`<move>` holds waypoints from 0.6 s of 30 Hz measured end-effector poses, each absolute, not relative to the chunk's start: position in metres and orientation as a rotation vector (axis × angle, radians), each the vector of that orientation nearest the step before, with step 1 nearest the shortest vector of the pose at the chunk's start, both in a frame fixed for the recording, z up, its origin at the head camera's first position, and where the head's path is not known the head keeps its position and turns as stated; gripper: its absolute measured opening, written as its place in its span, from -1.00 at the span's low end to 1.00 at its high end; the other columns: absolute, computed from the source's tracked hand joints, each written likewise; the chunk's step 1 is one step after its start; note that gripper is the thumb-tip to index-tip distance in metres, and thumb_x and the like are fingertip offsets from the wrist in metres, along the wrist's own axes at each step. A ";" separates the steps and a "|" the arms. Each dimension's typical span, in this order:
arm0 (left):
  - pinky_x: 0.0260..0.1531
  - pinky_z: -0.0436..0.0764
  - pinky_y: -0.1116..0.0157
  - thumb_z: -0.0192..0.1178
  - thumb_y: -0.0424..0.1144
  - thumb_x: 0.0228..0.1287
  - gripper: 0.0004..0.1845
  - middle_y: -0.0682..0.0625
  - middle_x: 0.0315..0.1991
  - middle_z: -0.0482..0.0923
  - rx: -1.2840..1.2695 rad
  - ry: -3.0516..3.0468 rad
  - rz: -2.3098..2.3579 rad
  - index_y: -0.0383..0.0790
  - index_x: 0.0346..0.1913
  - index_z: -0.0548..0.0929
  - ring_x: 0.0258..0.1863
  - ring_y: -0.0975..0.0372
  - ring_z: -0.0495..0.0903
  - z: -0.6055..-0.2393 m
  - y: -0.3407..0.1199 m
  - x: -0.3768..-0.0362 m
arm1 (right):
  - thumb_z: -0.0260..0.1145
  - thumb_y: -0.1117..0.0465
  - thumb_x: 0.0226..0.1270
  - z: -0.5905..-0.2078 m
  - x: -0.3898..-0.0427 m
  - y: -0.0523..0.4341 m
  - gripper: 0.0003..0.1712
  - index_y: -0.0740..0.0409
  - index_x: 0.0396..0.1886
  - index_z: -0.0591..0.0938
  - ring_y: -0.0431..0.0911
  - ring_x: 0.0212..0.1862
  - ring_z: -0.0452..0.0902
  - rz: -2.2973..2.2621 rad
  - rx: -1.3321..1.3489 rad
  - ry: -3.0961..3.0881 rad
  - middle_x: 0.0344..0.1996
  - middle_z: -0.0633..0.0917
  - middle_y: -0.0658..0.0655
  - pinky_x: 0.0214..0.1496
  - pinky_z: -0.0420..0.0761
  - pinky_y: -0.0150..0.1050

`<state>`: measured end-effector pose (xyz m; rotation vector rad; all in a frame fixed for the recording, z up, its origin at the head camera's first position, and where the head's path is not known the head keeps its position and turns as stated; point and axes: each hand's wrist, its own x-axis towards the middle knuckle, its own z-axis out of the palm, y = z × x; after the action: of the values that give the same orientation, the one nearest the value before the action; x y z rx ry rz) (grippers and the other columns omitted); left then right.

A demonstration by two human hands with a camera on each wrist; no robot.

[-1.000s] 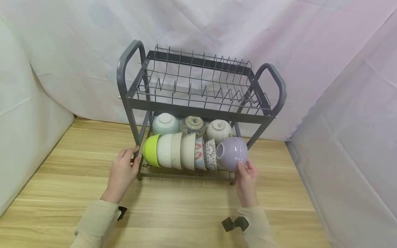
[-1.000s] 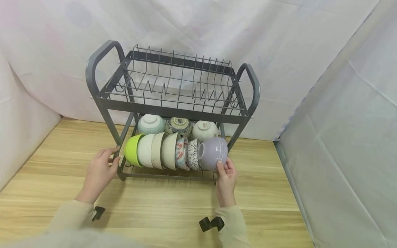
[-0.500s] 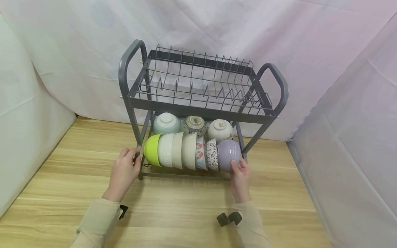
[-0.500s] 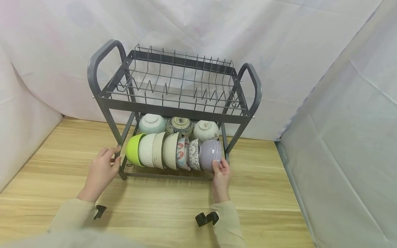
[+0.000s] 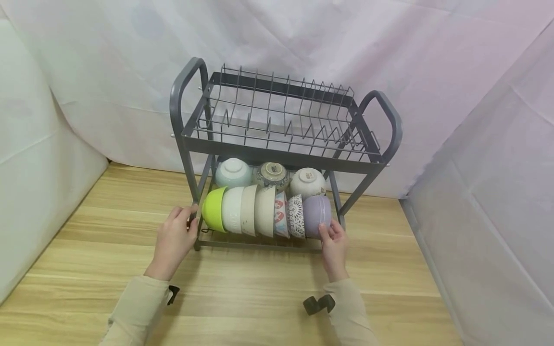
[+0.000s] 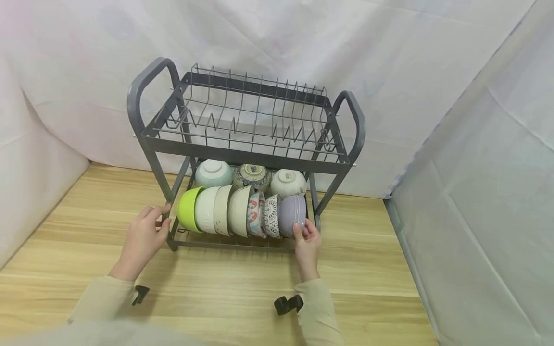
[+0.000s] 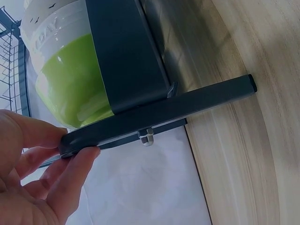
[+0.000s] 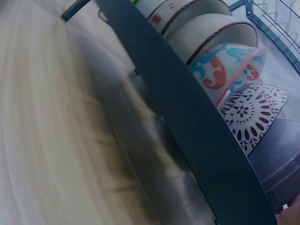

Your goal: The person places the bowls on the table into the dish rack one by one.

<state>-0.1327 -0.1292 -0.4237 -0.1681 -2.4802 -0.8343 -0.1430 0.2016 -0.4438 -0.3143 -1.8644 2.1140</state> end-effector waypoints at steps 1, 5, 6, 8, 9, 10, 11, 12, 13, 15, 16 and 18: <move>-0.72 0.56 0.25 0.19 -0.57 -0.02 -0.69 -0.26 -0.43 0.50 -0.169 -2.480 -0.833 -0.48 -0.12 0.57 -0.61 0.07 0.54 -0.424 -0.129 -0.133 | 0.10 0.45 0.24 -0.444 -0.143 0.202 -0.64 0.51 0.04 0.39 -0.29 -0.19 0.58 2.075 -0.325 -1.911 -0.03 0.53 0.45 -0.07 0.55 -0.41; -0.75 0.53 0.28 0.19 -0.57 -0.02 -0.69 -0.25 -0.44 0.49 -0.170 -2.476 -0.824 -0.48 -0.12 0.57 -0.63 0.10 0.51 -0.425 -0.130 -0.134 | 0.12 0.43 0.24 -0.443 -0.143 0.201 -0.65 0.45 0.03 0.43 -0.25 -0.17 0.58 1.932 -0.355 -2.044 -0.02 0.52 0.47 -0.07 0.55 -0.42; -0.76 0.52 0.29 0.19 -0.57 -0.02 -0.69 -0.25 -0.44 0.49 -0.167 -2.476 -0.823 -0.48 -0.12 0.57 -0.64 0.11 0.50 -0.425 -0.130 -0.135 | 0.13 0.43 0.23 -0.443 -0.143 0.201 -0.66 0.44 0.02 0.45 -0.26 -0.18 0.57 1.890 -0.351 -2.069 -0.03 0.53 0.46 -0.09 0.55 -0.43; -0.77 0.49 0.31 0.19 -0.57 -0.02 -0.68 -0.24 -0.44 0.48 -0.165 -2.471 -0.817 -0.47 -0.11 0.57 -0.66 0.13 0.47 -0.426 -0.130 -0.135 | 0.12 0.44 0.23 -0.443 -0.143 0.199 -0.68 0.45 -0.01 0.45 -0.11 -0.12 0.58 1.823 -0.336 -2.106 -0.05 0.54 0.45 -0.07 0.55 -0.39; -0.78 0.47 0.32 0.18 -0.57 -0.02 -0.68 -0.24 -0.45 0.48 -0.167 -2.465 -0.813 -0.47 -0.11 0.57 -0.67 0.14 0.46 -0.426 -0.130 -0.136 | 0.11 0.44 0.23 -0.443 -0.143 0.198 -0.68 0.45 0.00 0.44 -0.04 -0.07 0.57 1.801 -0.328 -2.120 -0.04 0.54 0.45 -0.02 0.55 -0.33; -0.78 0.47 0.33 0.18 -0.57 -0.02 -0.68 -0.24 -0.45 0.48 -0.174 -2.458 -0.810 -0.47 -0.11 0.56 -0.67 0.14 0.46 -0.426 -0.130 -0.136 | 0.10 0.44 0.24 -0.443 -0.143 0.198 -0.68 0.45 0.00 0.43 0.03 -0.03 0.54 1.778 -0.315 -2.139 -0.03 0.53 0.45 0.02 0.53 -0.27; -0.77 0.48 0.32 0.19 -0.57 -0.02 -0.68 -0.23 -0.45 0.47 -0.188 -2.450 -0.808 -0.48 -0.11 0.56 -0.66 0.13 0.48 -0.427 -0.131 -0.136 | 0.08 0.44 0.25 -0.444 -0.142 0.198 -0.67 0.45 0.01 0.41 0.10 0.02 0.51 1.765 -0.300 -2.155 -0.01 0.51 0.44 0.07 0.51 -0.21; -0.75 0.51 0.31 0.19 -0.56 0.00 -0.68 -0.24 -0.44 0.46 -0.204 -2.446 -0.814 -0.47 -0.09 0.55 -0.64 0.11 0.50 -0.427 -0.131 -0.137 | 0.06 0.44 0.26 -0.445 -0.142 0.198 -0.66 0.45 0.04 0.38 0.13 0.07 0.47 1.749 -0.278 -2.179 0.02 0.49 0.44 0.12 0.47 -0.15; -0.72 0.54 0.28 0.19 -0.55 0.02 -0.67 -0.24 -0.41 0.47 -0.231 -2.442 -0.820 -0.47 -0.07 0.54 -0.60 0.08 0.53 -0.428 -0.132 -0.137 | 0.04 0.42 0.29 -0.445 -0.140 0.200 -0.62 0.45 0.10 0.34 0.21 0.15 0.37 1.746 -0.255 -2.207 0.08 0.44 0.44 0.19 0.39 -0.07; -0.56 0.61 0.18 0.18 -0.50 0.09 -0.63 -0.28 -0.28 0.47 -0.284 -2.460 -0.834 -0.44 0.02 0.50 -0.43 -0.01 0.56 -0.429 -0.136 -0.135 | 0.00 0.37 0.34 -0.444 -0.132 0.206 -0.52 0.43 0.22 0.20 0.23 0.24 0.23 1.764 -0.193 -2.270 0.17 0.32 0.45 0.27 0.25 0.02; -0.47 0.62 0.10 0.17 -0.45 0.13 -0.60 -0.31 -0.19 0.45 -0.303 -2.479 -0.839 -0.41 0.08 0.46 -0.30 -0.07 0.55 -0.429 -0.140 -0.133 | -0.01 0.35 0.35 -0.442 -0.126 0.210 -0.48 0.42 0.26 0.14 0.24 0.27 0.17 1.760 -0.151 -2.307 0.21 0.27 0.46 0.29 0.20 0.04; -0.22 0.55 -0.07 0.16 -0.31 0.19 -0.52 -0.37 0.02 0.35 -0.332 -2.518 -0.821 -0.36 0.18 0.37 -0.04 -0.17 0.44 -0.429 -0.149 -0.127 | -0.01 0.32 0.37 -0.439 -0.111 0.220 -0.39 0.39 0.33 0.03 0.25 0.30 0.10 1.692 -0.072 -2.383 0.27 0.18 0.44 0.32 0.12 0.07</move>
<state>-0.1269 -0.1485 -0.4288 -0.3324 -2.5178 -0.8212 -0.1107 0.2199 -0.4392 -0.0719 -2.3830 1.6920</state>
